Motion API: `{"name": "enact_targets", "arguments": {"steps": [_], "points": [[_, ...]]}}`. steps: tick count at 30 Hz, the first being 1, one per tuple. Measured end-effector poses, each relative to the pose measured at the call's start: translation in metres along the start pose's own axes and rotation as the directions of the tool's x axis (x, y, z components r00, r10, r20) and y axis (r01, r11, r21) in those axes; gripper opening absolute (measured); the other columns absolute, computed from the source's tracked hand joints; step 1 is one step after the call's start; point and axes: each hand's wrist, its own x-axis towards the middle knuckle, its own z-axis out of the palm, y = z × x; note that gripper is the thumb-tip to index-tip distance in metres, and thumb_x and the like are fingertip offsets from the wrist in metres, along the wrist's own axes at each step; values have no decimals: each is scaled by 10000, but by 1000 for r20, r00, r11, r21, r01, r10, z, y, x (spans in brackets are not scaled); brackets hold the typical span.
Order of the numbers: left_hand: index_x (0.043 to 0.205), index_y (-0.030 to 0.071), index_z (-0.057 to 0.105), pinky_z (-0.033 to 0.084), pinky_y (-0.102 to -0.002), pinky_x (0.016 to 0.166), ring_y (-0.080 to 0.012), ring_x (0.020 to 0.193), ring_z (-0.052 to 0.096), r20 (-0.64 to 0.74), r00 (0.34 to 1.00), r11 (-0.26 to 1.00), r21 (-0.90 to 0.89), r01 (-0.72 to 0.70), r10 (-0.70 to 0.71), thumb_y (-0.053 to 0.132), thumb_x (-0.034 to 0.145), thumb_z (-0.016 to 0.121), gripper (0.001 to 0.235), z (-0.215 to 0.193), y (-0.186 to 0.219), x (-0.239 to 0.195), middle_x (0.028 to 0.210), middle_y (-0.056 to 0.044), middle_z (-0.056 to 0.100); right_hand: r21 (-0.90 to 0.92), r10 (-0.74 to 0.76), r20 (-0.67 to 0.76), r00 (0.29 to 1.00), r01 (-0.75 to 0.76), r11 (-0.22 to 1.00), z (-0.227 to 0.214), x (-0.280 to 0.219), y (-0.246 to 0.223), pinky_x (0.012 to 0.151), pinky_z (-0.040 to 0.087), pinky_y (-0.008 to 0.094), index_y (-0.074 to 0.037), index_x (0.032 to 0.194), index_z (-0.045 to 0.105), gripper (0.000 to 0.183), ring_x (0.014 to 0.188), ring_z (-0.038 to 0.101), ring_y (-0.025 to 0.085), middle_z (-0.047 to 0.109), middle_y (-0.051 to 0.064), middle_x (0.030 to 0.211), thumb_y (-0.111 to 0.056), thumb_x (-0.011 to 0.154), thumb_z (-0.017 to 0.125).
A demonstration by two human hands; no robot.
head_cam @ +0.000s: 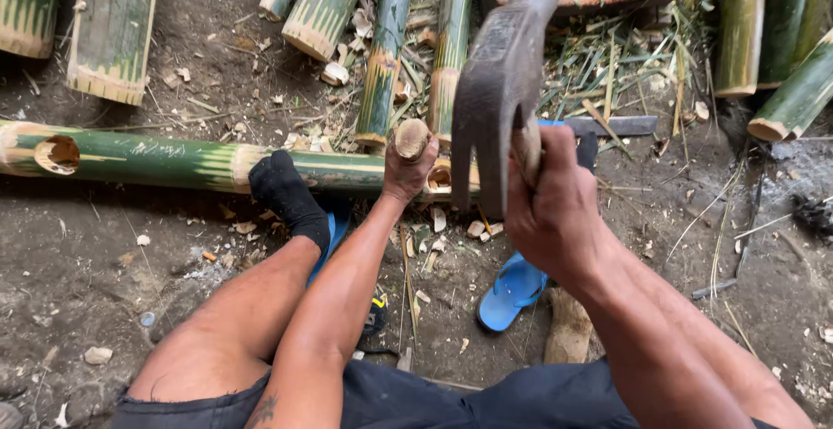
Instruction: The person sits on the ground and uses a hammer and chisel to carve a hole into a bamboo pole. They repeatedly strike the chisel to remove material, occasionally pause to inspect the hole, and use a pencil to mark the bamboo surface.
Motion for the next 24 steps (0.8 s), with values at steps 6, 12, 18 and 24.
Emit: {"name": "enact_targets", "arguments": {"steps": [6,12,18,24], "points": [[1146,101,647,647,-328,814,-145,940,708,103,994,884,-463,71,-27,108,954,657,192,4,10,1,1102,-42,707,-427,238,484,842,-10,904,56,36,15,551,498,538,-40,1094,434,200,624,673,434,652,200,737,-75,957,576],[1103,102,667,645,-345,792,-155,895,729,117,976,874,-436,215,-182,163,942,672,172,-7,23,5,1010,-25,718,-206,-61,252,966,115,972,32,43,7,500,485,512,-4,1079,415,220,614,647,422,630,213,746,-57,945,582],[1281,38,527,604,-380,900,-224,1025,639,14,999,931,-362,-43,51,146,875,673,445,-3,27,4,1156,-81,598,-356,225,417,881,-70,932,61,37,18,501,518,528,-22,1100,417,164,591,675,394,643,195,713,-18,969,514],[1152,84,629,641,-330,831,-193,930,728,193,948,871,-379,312,-255,197,899,629,278,-1,37,11,1047,-93,704,-367,199,344,918,-64,928,23,42,32,507,498,569,-14,1042,416,182,584,645,451,632,221,711,-61,909,531]]}}
